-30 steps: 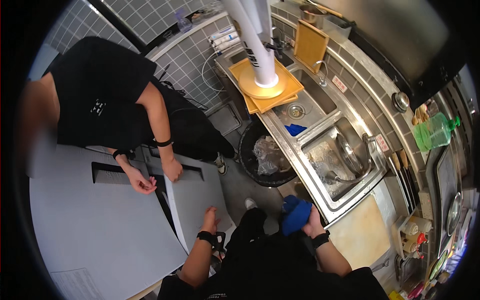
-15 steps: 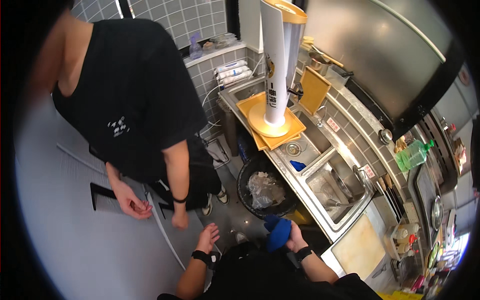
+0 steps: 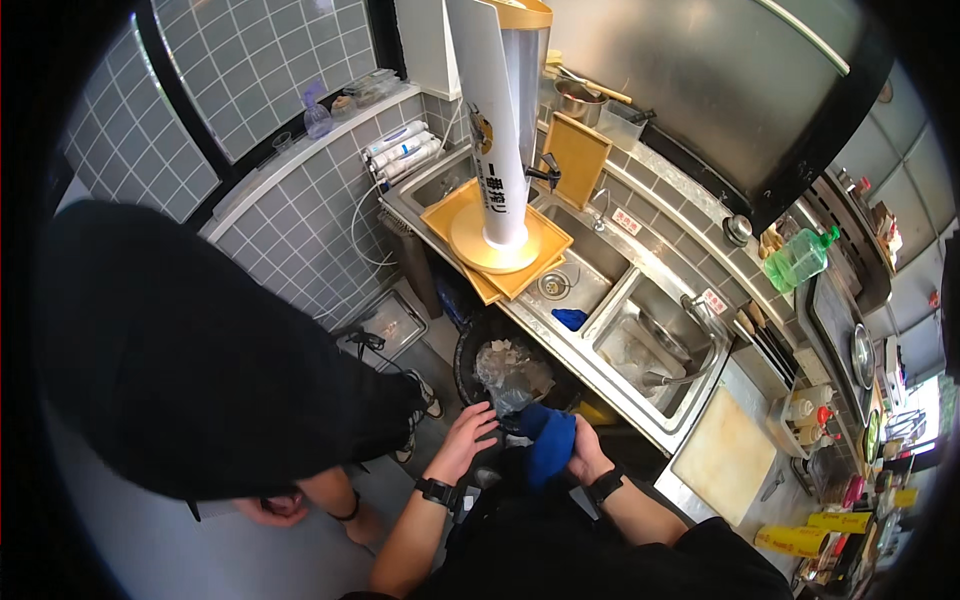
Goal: Clean the bar counter, table, and display case with a cloth and then wash the cloth.
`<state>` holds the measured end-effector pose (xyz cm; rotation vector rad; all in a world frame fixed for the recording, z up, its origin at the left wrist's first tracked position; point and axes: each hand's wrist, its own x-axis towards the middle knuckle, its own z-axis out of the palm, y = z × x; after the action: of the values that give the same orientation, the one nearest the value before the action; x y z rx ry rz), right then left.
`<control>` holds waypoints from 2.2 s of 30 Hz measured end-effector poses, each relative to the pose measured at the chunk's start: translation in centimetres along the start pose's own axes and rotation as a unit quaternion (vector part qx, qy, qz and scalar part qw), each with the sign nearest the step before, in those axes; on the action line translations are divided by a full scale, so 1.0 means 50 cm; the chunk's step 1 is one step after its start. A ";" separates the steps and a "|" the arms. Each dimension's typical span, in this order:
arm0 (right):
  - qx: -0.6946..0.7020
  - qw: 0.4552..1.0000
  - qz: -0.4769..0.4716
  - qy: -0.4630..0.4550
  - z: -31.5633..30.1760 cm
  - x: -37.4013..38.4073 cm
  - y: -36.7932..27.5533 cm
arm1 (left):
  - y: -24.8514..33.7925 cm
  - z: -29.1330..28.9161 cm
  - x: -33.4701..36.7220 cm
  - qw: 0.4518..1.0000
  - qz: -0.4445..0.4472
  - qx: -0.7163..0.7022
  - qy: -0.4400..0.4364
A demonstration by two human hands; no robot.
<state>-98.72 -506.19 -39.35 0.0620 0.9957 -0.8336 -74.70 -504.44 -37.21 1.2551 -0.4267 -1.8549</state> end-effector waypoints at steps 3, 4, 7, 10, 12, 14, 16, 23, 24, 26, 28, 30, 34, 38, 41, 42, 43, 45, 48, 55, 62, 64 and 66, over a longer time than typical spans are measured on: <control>0.012 1.000 -0.009 -0.014 -0.018 0.047 -0.015 | 0.015 -0.006 0.045 1.000 0.009 -0.004 0.028; 0.018 1.000 -0.018 -0.010 -0.018 0.054 -0.029 | 0.022 -0.016 0.065 0.998 0.023 -0.008 0.052; 0.021 0.999 -0.027 -0.004 -0.017 0.028 -0.079 | 0.026 -0.082 0.104 0.992 0.050 -0.049 0.109; 0.037 0.998 -0.047 0.025 -0.074 0.042 -0.121 | 0.006 -0.184 0.125 0.975 0.027 -0.106 0.191; 0.030 0.998 -0.043 0.033 -0.110 0.054 -0.153 | 0.003 -0.211 0.124 0.964 0.029 -0.091 0.249; 0.041 0.999 -0.026 0.013 -0.180 0.086 -0.177 | 0.009 -0.214 0.117 0.956 0.051 -0.067 0.280; 0.026 0.999 -0.027 0.007 -0.191 0.093 -0.211 | 0.010 -0.211 0.122 0.946 0.032 -0.081 0.312; 0.045 0.999 -0.022 0.019 -0.176 0.094 -0.270 | -0.056 -0.239 0.165 0.914 -0.002 -0.053 0.402; 0.038 0.997 -0.033 -0.053 -0.150 0.083 -0.278 | -0.078 -0.256 0.177 0.902 -0.019 -0.057 0.427; 0.030 0.998 -0.040 -0.049 -0.142 0.072 -0.285 | -0.123 -0.274 0.212 0.878 -0.027 -0.073 0.472; 0.006 0.997 -0.026 -0.075 -0.103 0.054 -0.293 | -0.183 -0.340 0.232 0.868 -0.033 -0.021 0.494; -0.035 0.994 -0.014 -0.103 -0.087 0.070 -0.288 | -0.274 -0.409 0.234 0.796 0.001 0.185 0.576; -0.042 0.997 -0.052 -0.048 -0.141 0.082 -0.317 | -0.191 -0.324 0.300 0.811 -0.027 -0.259 0.524; -0.073 0.992 -0.080 -0.063 -0.071 0.047 -0.354 | -0.212 -0.412 0.288 0.787 0.022 -0.361 0.500; -0.046 0.991 -0.091 -0.084 -0.011 0.023 -0.360 | -0.292 -0.542 0.253 0.803 0.093 -0.350 0.475; -0.055 0.991 -0.117 -0.041 -0.032 0.031 -0.365 | -0.286 -0.515 0.265 0.752 0.088 -0.445 0.479; -0.051 0.990 -0.127 -0.034 -0.045 0.028 -0.369 | -0.273 -0.502 0.264 0.689 0.086 -0.533 0.484; -0.017 0.989 -0.146 -0.011 -0.052 0.028 -0.366 | -0.242 -0.521 0.276 0.639 0.112 -0.566 0.508; 0.015 0.988 -0.155 0.020 -0.045 0.045 -0.349 | -0.149 -0.602 0.312 0.643 0.109 -0.554 0.517; 0.032 0.979 -0.187 0.073 0.085 0.170 -0.277 | 0.174 -0.730 0.512 0.840 0.003 -0.321 0.439; 0.104 0.978 -0.119 0.136 0.238 0.301 -0.184 | 0.511 -0.582 0.756 0.975 0.050 0.075 0.201; 0.098 0.973 -0.123 0.169 0.274 0.336 -0.167 | 0.571 -0.547 0.802 0.978 0.044 0.126 0.159; 0.066 0.962 -0.137 0.225 0.395 0.332 -0.166 | 0.630 -0.506 0.825 0.973 0.073 0.178 0.124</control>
<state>-85.49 -529.79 -38.15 0.2412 1.3958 -1.1705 -44.54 -551.43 -51.95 1.6256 -0.7173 -1.5148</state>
